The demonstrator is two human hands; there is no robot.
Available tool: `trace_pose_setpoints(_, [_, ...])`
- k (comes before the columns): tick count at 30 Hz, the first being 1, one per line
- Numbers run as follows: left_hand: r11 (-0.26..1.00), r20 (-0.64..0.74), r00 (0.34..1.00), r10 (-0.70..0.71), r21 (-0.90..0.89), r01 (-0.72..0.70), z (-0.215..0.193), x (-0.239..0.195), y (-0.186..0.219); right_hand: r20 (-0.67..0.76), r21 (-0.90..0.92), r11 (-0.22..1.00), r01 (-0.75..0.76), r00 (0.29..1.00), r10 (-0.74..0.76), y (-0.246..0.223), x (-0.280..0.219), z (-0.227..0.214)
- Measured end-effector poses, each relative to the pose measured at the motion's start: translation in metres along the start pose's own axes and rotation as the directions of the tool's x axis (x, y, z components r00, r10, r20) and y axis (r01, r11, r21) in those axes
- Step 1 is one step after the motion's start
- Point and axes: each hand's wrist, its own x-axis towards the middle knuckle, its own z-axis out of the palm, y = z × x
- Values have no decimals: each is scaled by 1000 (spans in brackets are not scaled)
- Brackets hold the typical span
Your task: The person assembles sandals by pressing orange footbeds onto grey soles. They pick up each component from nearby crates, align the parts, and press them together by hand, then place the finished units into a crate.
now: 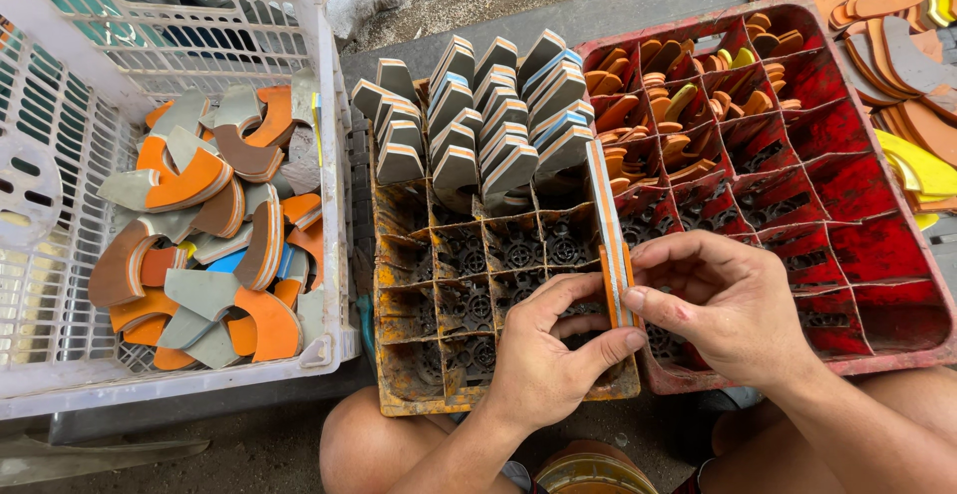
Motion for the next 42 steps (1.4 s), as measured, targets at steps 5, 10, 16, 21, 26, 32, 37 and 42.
trace_pose_setpoints(5, [998,11,999,-39,-49,39,-3,0,-4,-35,-8,998,-60,998,60,1,1,3])
trace_pose_setpoints(10, [952,68,989,-132,-269,145,-4,1,-16,-87,-69,990,-123,989,116,1,4,2])
trace_pose_setpoints(16, [915,153,984,-94,-377,146,-17,3,-26,-41,-244,960,137,988,-151,-8,4,0])
trace_pose_setpoints(21, [790,338,941,-1,-577,208,-20,-1,-20,3,341,920,-193,979,204,-13,11,1])
trace_pose_setpoints(26, [801,424,904,-63,-518,299,-17,-2,-17,20,118,975,-190,982,189,-7,4,-6])
trace_pose_setpoints(32, [871,199,953,-227,-396,290,-2,7,-37,-71,-40,998,-41,997,38,-10,3,-7])
trace_pose_setpoints(37, [720,388,895,-221,-554,418,-11,0,-38,244,150,984,-92,968,53,-22,13,-13])
trace_pose_setpoints(42, [767,381,888,-258,-477,428,-9,0,-35,146,98,985,-142,981,127,-15,11,-12])
